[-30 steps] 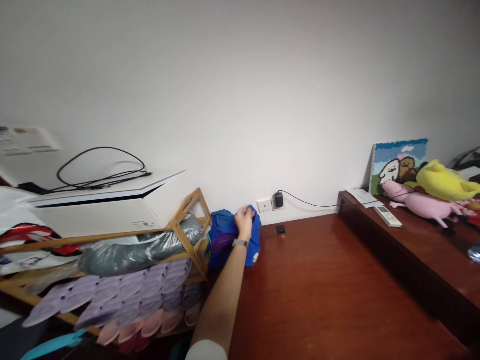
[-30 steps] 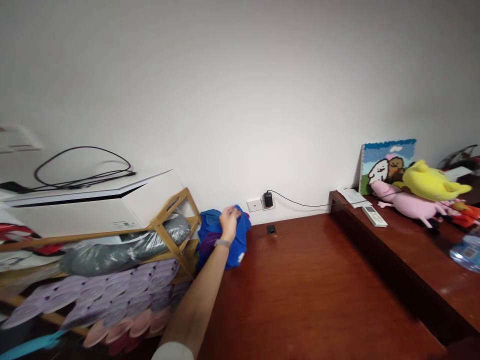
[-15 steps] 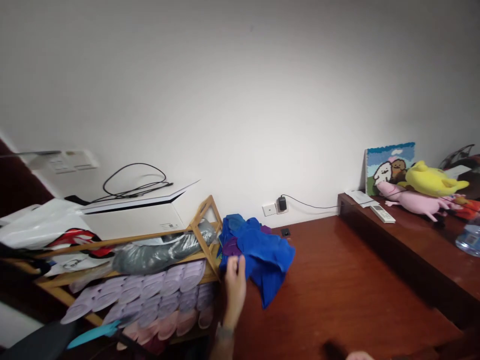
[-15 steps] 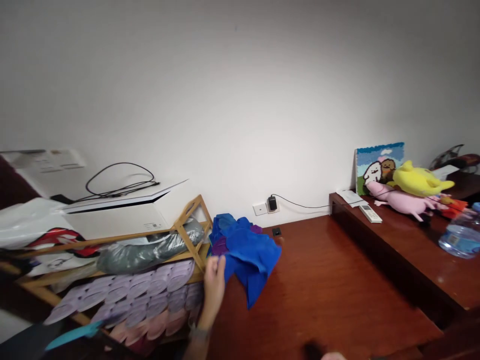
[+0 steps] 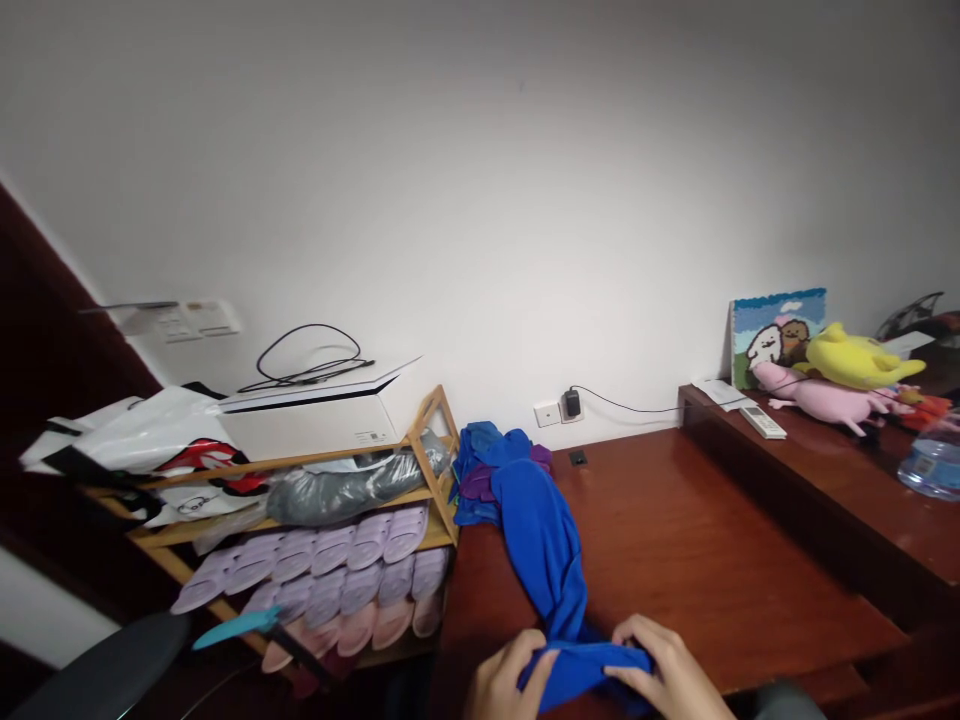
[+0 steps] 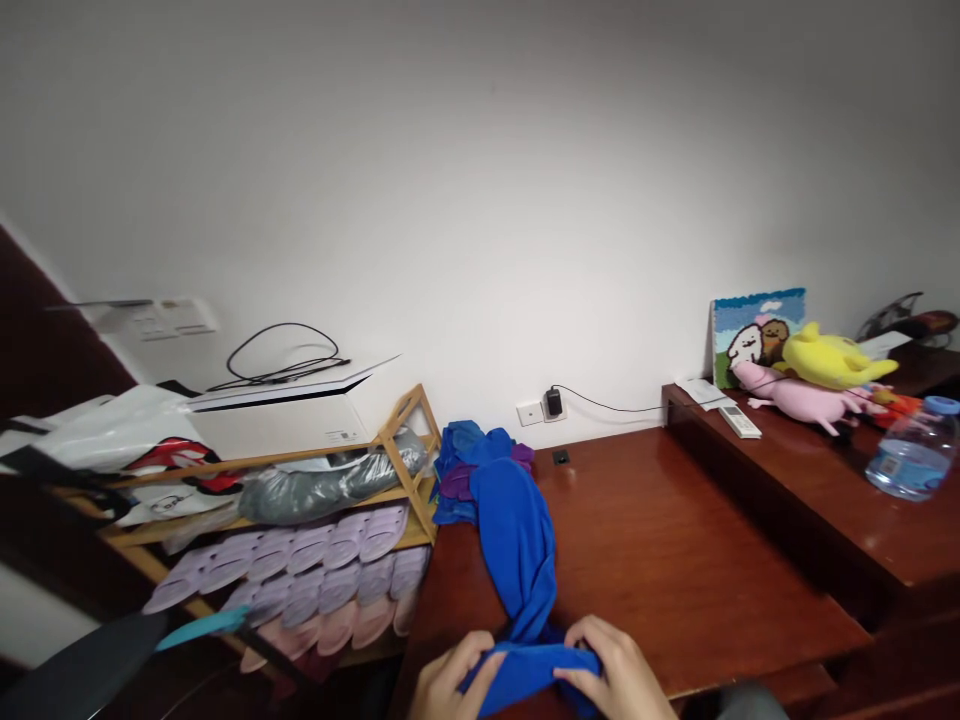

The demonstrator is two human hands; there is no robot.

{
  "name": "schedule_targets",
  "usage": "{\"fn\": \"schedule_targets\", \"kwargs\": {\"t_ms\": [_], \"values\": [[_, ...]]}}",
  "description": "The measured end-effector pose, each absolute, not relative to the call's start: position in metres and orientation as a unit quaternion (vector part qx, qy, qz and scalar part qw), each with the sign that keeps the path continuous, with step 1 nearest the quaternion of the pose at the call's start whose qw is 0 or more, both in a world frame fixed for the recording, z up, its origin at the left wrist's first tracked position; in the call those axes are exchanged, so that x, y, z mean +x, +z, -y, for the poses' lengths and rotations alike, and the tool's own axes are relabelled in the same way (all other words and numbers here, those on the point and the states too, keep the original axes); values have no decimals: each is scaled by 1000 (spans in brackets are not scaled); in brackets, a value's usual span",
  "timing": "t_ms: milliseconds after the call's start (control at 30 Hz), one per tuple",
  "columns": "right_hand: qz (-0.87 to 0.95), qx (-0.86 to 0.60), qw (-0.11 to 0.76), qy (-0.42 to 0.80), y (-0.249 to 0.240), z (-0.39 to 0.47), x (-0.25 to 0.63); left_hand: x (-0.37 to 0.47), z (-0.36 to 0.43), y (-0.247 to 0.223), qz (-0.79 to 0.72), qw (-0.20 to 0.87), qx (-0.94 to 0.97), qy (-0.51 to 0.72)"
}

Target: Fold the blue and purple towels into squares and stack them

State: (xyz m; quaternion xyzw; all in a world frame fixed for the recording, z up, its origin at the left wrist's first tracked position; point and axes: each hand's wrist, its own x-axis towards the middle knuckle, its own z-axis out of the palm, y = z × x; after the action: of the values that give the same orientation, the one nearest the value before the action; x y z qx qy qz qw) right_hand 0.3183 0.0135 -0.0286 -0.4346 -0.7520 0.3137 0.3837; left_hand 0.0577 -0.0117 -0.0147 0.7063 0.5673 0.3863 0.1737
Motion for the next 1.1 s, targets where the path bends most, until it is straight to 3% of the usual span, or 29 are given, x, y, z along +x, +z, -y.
{"fn": "schedule_targets", "kwargs": {"t_ms": [133,300,467,667,800,900,1000,1100], "values": [[801,-400,374,244,20,-3,345,38,15,9,-569,132,718,378],[794,-403,433,142,43,-3,373,54,18,-3,-567,197,747,287],[788,-416,446,87,53,-8,396,34,9,11,-548,212,668,457],[790,-390,452,140,99,-12,400,20,-4,111,-498,178,585,615],[760,-436,448,176,122,-23,396,55,-23,170,-461,184,620,608],[758,-443,432,206,125,-30,380,96,-36,179,-414,262,676,550],[760,-394,445,263,121,-31,354,132,-41,163,-378,341,721,470],[757,-367,457,288,115,-29,333,147,-40,139,-385,374,704,465]]}}
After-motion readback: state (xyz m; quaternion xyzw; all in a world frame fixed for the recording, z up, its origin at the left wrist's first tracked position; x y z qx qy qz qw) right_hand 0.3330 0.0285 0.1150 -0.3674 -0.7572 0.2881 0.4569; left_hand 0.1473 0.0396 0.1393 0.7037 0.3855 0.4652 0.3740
